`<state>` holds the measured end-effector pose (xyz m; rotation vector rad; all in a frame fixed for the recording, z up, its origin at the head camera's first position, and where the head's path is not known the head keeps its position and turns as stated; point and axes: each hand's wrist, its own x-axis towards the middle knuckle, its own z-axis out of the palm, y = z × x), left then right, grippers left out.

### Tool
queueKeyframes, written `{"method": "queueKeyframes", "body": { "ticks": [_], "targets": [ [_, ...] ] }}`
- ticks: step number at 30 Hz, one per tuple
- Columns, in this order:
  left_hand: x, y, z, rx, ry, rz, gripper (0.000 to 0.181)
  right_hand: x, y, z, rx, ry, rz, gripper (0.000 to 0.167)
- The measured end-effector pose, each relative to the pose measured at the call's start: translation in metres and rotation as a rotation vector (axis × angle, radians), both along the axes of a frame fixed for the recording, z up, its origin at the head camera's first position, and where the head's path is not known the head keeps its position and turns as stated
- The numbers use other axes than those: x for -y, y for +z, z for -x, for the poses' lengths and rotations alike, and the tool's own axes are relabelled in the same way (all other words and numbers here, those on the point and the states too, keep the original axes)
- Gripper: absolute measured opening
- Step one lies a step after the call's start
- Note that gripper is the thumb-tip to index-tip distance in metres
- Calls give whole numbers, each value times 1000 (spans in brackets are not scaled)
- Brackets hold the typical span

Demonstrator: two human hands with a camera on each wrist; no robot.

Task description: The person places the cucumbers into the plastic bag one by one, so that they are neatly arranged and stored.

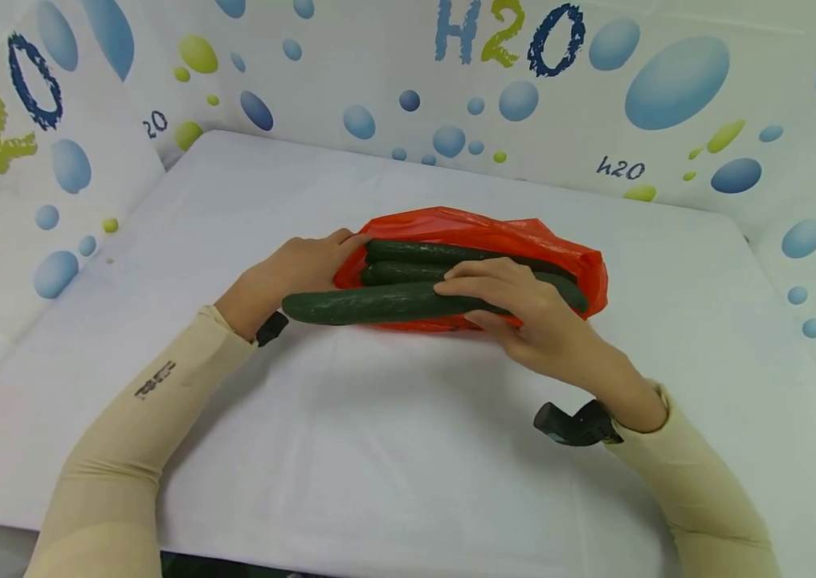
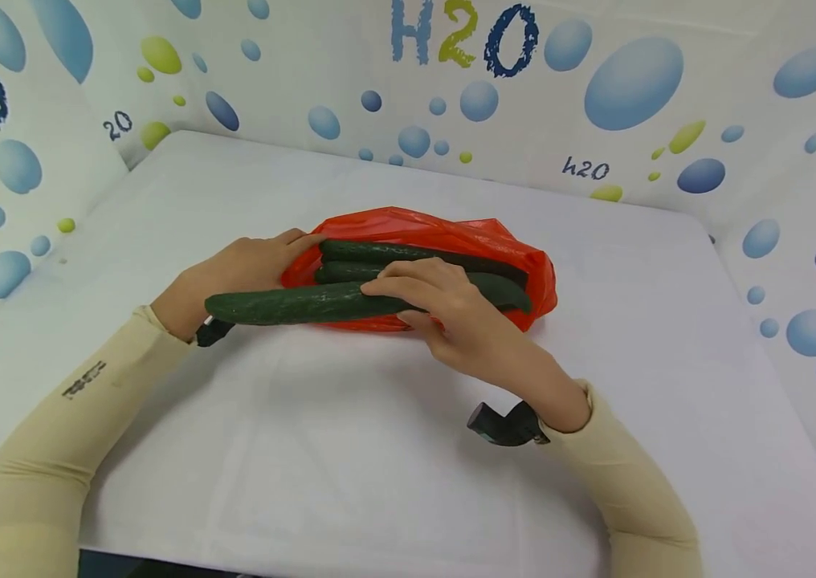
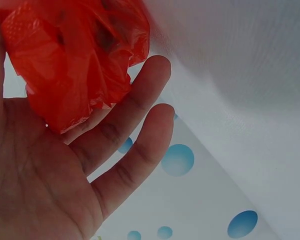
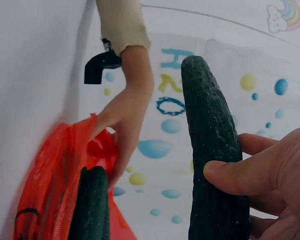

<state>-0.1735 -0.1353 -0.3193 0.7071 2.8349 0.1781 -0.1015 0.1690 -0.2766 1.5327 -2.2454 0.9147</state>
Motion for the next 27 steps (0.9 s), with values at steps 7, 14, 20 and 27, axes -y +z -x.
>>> {"method": "queueKeyframes", "body": {
  "ticks": [7, 14, 20, 27],
  "targets": [
    [-1, 1, -3, -20, 6, -8, 89, 7, -12, 12, -8, 32, -17, 43],
    [-1, 2, -3, -39, -1, 20, 82, 6, -25, 36, 11, 0, -46, 42],
    [4, -1, -5, -72, -41, -88, 80, 1, -33, 53, 86, -87, -55, 44],
    [2, 1, -3, -35, 12, -39, 86, -6, -37, 67, 135, -152, -56, 45]
  ]
}}
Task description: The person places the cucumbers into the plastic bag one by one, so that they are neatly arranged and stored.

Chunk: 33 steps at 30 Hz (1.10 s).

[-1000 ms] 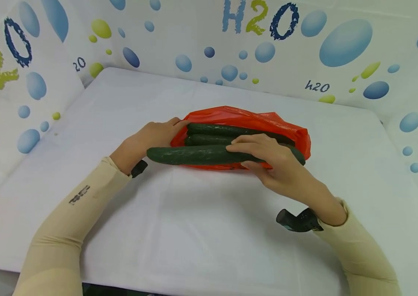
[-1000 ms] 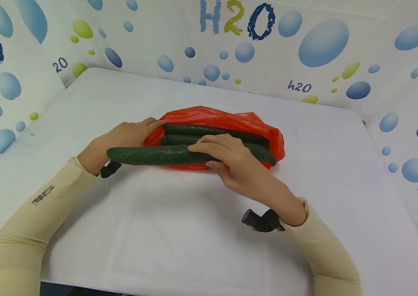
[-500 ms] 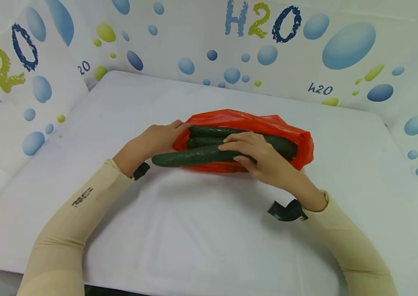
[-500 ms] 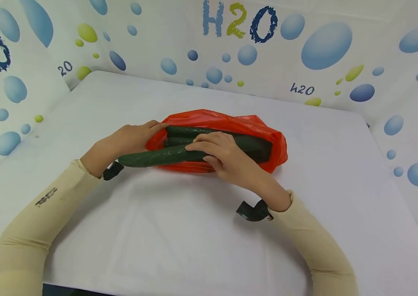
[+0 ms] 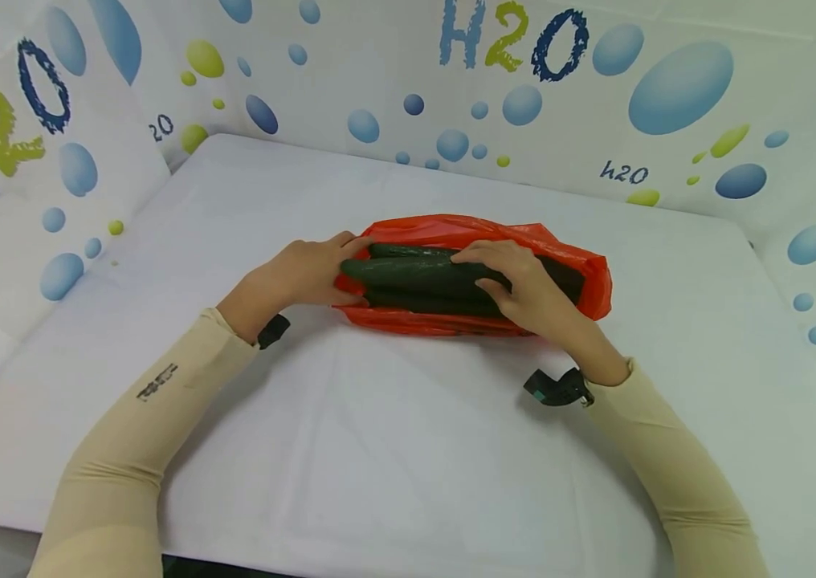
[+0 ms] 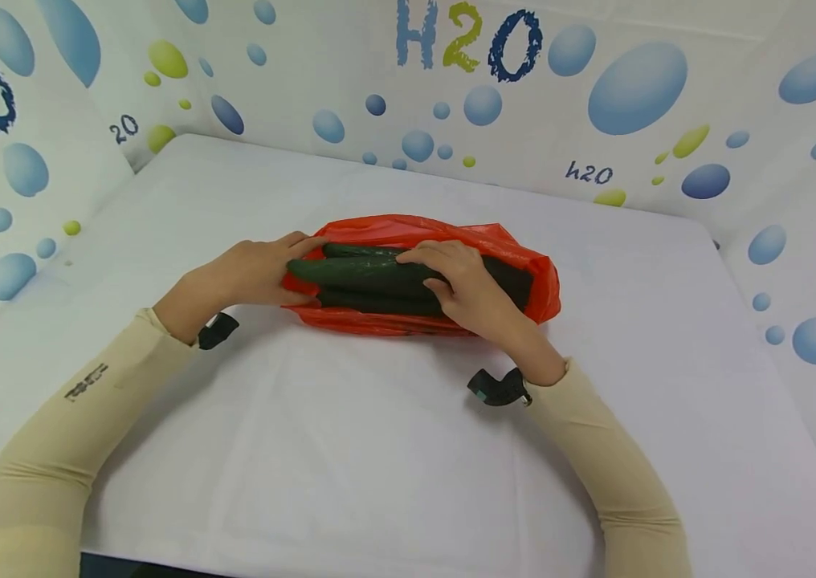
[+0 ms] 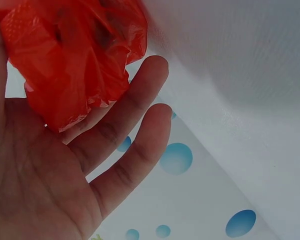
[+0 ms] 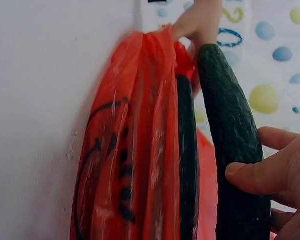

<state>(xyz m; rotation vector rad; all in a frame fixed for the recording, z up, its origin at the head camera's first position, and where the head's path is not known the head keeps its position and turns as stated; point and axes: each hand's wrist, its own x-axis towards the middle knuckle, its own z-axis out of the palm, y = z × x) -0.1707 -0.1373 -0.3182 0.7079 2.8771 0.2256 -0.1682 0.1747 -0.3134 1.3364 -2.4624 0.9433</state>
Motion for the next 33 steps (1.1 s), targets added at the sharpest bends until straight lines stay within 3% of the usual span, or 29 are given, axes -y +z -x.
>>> {"method": "queueKeyframes", "body": {
  "ticks": [6, 14, 22, 27, 33],
  "targets": [
    [1, 1, 0, -36, -10, 47, 98, -5, -3, 8, 1, -14, 7, 44],
    [2, 4, -5, -81, -22, 57, 101, -6, -6, 17, 9, -27, -13, 43],
    [2, 6, -5, -107, -35, 55, 102, -9, -2, 20, 108, -14, -87, 42],
    [1, 5, -4, -113, -42, 48, 101, -11, -3, 20, 107, 2, -81, 38],
    [1, 6, -3, -134, -55, 28, 95, -9, -4, 17, 96, -32, -73, 38]
  ]
}}
